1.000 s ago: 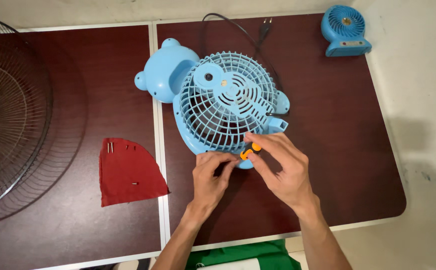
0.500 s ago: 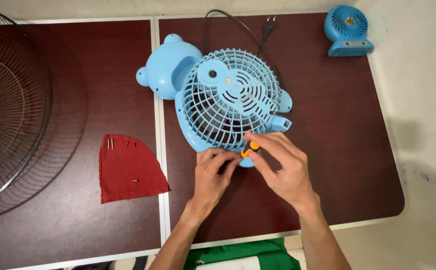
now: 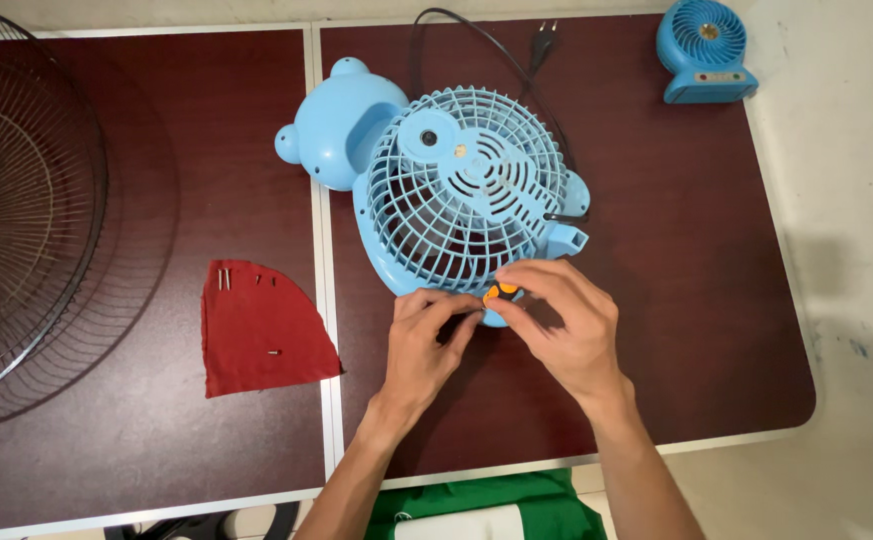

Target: The person uses a screwdriver to tighten screws on the base of a blue bear-shaped electric fan. They rotate the fan to access different screw locations and continue securing the base throughout the clip.

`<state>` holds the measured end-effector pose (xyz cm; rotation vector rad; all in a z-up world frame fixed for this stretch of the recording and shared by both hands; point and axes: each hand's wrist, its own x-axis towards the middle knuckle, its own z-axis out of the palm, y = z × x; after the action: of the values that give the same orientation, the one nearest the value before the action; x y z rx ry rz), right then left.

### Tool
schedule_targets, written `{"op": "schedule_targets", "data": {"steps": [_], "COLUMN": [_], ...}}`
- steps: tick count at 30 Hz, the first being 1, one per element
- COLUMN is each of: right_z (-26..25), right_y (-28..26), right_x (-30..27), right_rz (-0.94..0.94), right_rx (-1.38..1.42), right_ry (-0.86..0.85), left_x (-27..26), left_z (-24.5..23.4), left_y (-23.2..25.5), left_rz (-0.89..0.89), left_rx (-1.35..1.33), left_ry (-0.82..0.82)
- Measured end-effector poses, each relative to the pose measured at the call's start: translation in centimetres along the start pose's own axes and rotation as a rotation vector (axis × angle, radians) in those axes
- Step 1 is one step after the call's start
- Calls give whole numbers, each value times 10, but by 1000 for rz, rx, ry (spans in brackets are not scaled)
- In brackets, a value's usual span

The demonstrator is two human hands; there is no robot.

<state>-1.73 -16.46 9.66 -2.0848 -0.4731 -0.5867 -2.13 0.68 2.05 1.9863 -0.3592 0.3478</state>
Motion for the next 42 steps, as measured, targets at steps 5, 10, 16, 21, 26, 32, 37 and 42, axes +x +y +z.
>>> {"op": "schedule_targets", "data": {"steps": [5,10,16,21,26,32,37,42], "right_z": [7,6,-5,-2,3,-3,-7,-5], "right_y": [6,7,8,15,17,15,18,25], "right_x": [-5,-6,-11,-14,-13,-9,-11,-11], "right_rz": [77,28,37,107,-9,-37,-24,-35], "right_rx": [4,15,50,206,-16,74,139,134], "right_ry": [36,37,-26,16,65,-6,-47,-3], "left_x": [2,-7,-22,-21,-18,-15,-15,-9], "left_z": [-1,1,1,7,14,13,8,7], "left_y": [3,11,15,10,3,-8,-12,-10], "left_rz": [23,-181,-330,63,139,259,293,263], "left_rx": [22,-61,-112,27,239,401,412,359], "left_ry": [-8,32,34,65,12,63,67,68]}}
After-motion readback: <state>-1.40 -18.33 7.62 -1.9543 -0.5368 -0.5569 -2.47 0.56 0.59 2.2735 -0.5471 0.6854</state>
